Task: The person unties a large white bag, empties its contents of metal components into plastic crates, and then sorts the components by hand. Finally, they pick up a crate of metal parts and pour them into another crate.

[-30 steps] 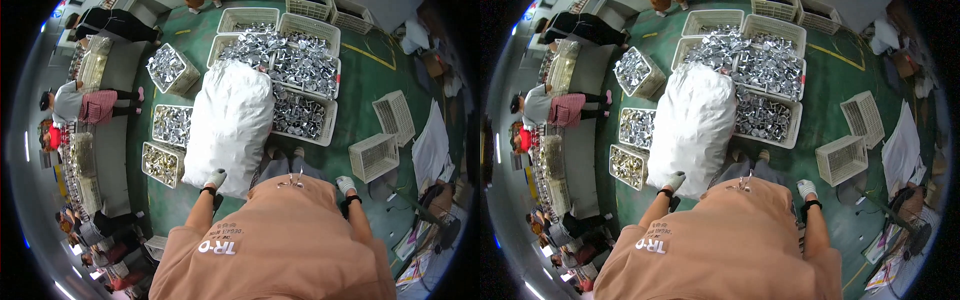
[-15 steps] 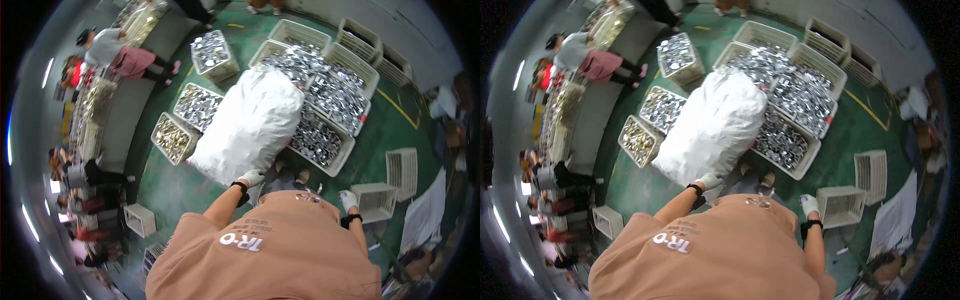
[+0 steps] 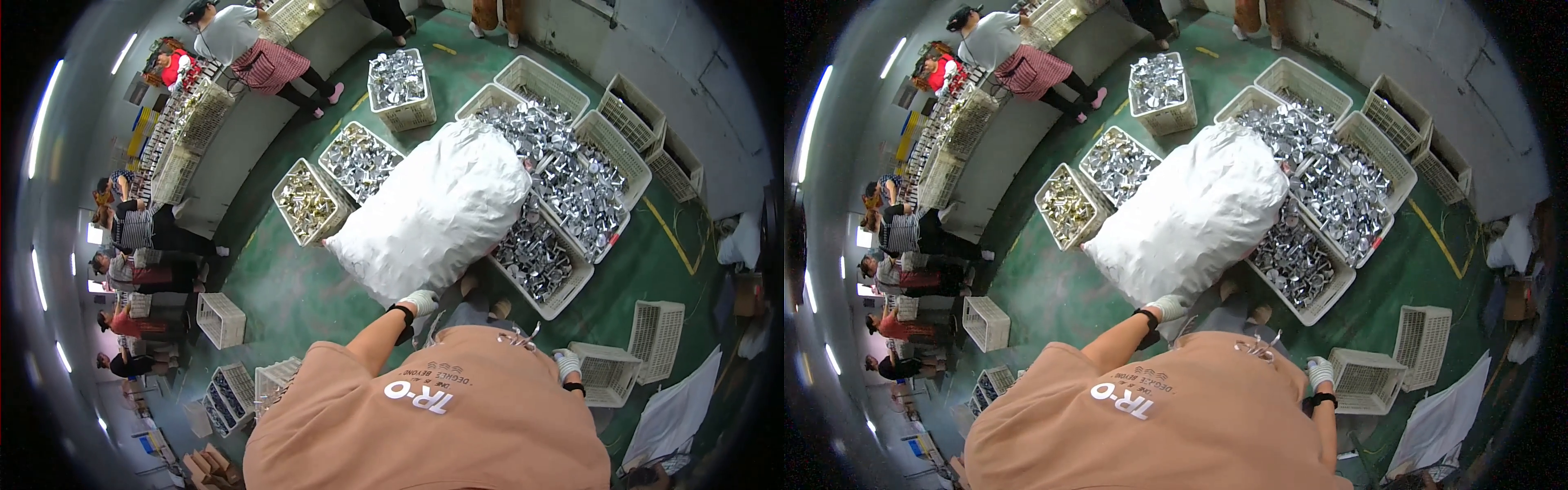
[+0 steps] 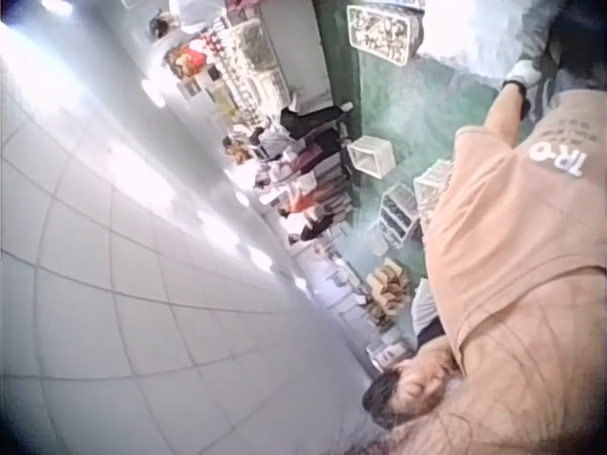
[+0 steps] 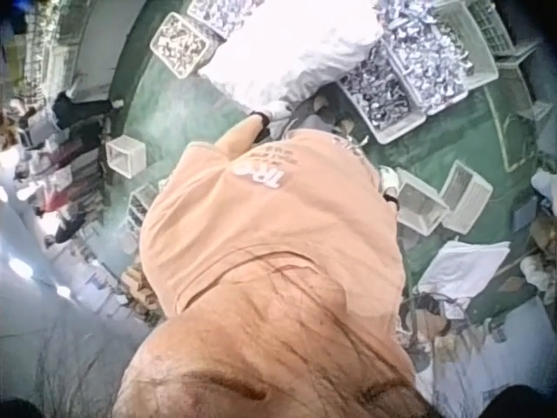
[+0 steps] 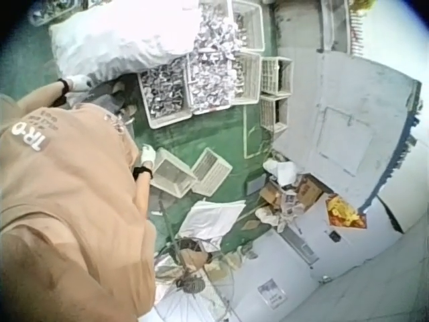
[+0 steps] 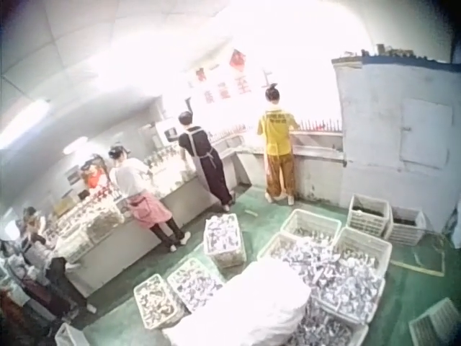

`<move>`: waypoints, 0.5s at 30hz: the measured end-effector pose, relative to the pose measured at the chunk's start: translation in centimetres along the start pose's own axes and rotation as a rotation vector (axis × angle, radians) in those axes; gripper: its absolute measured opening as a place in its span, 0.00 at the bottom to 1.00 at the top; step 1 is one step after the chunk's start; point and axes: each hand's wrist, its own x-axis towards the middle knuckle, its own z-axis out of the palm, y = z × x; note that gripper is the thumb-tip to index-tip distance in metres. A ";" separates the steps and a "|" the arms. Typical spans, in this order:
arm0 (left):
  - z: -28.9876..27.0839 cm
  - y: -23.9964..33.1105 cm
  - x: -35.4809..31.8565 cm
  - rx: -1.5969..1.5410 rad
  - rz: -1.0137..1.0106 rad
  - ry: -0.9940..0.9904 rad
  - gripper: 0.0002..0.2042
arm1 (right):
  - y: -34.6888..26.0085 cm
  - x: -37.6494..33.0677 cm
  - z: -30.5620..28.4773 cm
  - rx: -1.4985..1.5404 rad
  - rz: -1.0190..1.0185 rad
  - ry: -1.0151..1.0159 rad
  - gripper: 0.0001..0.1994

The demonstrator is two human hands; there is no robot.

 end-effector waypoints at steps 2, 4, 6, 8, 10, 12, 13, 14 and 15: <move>0.8 -0.4 -0.6 -0.008 0.017 0.026 0.21 | -0.3 0.3 -0.2 0.117 0.046 -0.019 0.12; 0.3 1.0 -1.2 0.043 0.008 0.004 0.21 | 1.4 0.8 0.5 0.105 0.040 0.008 0.11; 0.3 0.9 -1.8 0.030 0.001 0.004 0.21 | 1.5 1.4 0.9 0.204 0.068 -0.007 0.12; 0.4 0.8 -2.0 0.029 -0.005 0.008 0.21 | 1.5 1.9 1.4 0.290 0.097 -0.011 0.11; 0.3 1.4 -1.5 0.041 0.014 -0.005 0.21 | 5.6 3.1 2.1 0.027 -0.050 0.043 0.11; 0.4 1.5 -1.4 0.042 -0.005 0.016 0.21 | 5.3 3.4 2.3 -0.082 -0.063 0.019 0.12; 0.6 1.3 -1.1 0.030 0.001 0.018 0.21 | 5.0 3.3 2.2 -0.121 -0.074 0.028 0.11; 0.8 1.2 -0.9 0.014 0.007 0.019 0.21 | 4.7 3.3 2.1 -0.164 -0.084 0.036 0.11; 0.7 1.6 -1.0 0.007 0.001 0.020 0.21 | 4.8 3.1 2.2 -0.145 -0.065 0.029 0.11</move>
